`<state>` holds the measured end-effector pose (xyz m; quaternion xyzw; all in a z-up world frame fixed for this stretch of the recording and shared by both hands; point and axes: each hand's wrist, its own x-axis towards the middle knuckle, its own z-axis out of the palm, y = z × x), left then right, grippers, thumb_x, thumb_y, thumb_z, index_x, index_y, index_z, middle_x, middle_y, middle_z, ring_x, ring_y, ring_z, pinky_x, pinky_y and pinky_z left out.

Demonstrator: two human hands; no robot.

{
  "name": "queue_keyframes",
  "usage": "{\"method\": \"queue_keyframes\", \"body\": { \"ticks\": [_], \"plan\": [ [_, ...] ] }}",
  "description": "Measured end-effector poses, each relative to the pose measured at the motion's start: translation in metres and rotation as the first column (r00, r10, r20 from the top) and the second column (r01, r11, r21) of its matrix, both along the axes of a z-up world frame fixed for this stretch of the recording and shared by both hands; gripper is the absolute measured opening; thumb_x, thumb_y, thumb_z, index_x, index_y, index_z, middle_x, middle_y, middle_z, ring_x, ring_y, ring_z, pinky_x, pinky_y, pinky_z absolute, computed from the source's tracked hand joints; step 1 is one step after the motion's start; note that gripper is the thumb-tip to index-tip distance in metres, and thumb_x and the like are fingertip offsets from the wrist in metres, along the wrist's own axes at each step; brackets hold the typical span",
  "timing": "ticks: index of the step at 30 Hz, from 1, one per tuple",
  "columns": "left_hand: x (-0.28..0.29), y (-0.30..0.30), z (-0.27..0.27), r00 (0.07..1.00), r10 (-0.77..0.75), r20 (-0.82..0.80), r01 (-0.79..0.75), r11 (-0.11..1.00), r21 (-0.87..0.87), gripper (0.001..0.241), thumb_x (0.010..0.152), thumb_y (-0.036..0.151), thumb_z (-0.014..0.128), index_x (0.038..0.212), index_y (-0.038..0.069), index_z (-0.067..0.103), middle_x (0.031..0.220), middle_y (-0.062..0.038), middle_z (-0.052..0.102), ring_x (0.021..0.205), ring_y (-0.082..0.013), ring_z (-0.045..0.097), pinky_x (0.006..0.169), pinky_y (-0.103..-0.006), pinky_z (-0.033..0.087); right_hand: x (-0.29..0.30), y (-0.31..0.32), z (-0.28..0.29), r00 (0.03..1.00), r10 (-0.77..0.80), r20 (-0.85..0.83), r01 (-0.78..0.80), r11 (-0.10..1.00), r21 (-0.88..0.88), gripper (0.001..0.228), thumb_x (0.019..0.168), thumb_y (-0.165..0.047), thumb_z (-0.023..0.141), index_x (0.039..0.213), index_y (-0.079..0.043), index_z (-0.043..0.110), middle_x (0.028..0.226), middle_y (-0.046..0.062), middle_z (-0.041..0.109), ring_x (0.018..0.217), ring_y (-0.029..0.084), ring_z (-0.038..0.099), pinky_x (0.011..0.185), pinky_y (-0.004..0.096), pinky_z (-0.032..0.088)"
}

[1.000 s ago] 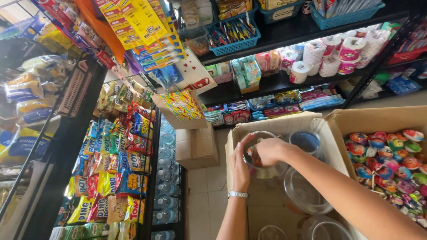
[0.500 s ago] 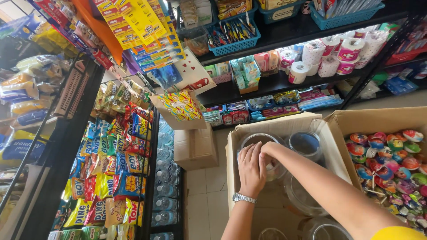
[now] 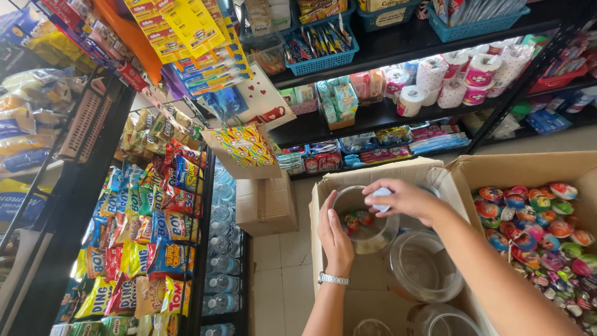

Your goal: Organizing small toys and candy items into clear plastic storage jars at a store counter.

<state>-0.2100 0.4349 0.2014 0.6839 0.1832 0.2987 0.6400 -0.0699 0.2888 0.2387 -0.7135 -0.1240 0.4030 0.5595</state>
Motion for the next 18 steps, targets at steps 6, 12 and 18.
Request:
{"method": "queue_keyframes", "body": {
  "ticks": [6, 12, 18],
  "plan": [
    [0.000, 0.004, -0.003, 0.993, 0.000, 0.116, -0.016, 0.990, 0.140, 0.050, 0.109, 0.028, 0.033, 0.136, -0.002, 0.062, 0.135, -0.018, 0.067, 0.125, -0.0310, 0.063, 0.107, -0.0373, 0.045, -0.007, 0.049, -0.084, 0.569, 0.588, 0.574, -0.272, 0.794, -0.544, 0.033, 0.084, -0.019, 0.070, 0.113, -0.003, 0.071, 0.105, 0.019, 0.078, 0.102, 0.032, 0.075, 0.088, 0.041, 0.058],
    [0.000, 0.004, -0.001, 0.996, 0.002, 0.084, -0.014, 0.989, 0.148, 0.050, 0.108, 0.029, 0.033, 0.135, -0.002, 0.062, 0.135, -0.019, 0.067, 0.125, -0.0326, 0.063, 0.107, -0.0385, 0.046, -0.002, 0.088, -0.101, 0.430, 0.875, 0.224, -0.458, 0.425, -0.781, 0.037, 0.099, -0.032, 0.060, 0.115, -0.002, 0.076, 0.110, 0.022, 0.074, 0.101, 0.036, 0.071, 0.085, 0.041, 0.055],
    [-0.002, 0.006, -0.003, 0.996, -0.025, 0.083, 0.012, 0.988, 0.153, 0.049, 0.109, 0.029, 0.034, 0.135, -0.002, 0.062, 0.140, -0.019, 0.064, 0.131, -0.0334, 0.060, 0.110, -0.0398, 0.044, 0.008, 0.089, -0.133, 0.327, 0.912, 0.247, -0.488, 0.386, -0.783, 0.033, 0.096, -0.029, 0.061, 0.111, -0.006, 0.078, 0.103, 0.020, 0.074, 0.095, 0.036, 0.071, 0.081, 0.042, 0.056]
  ]
}}
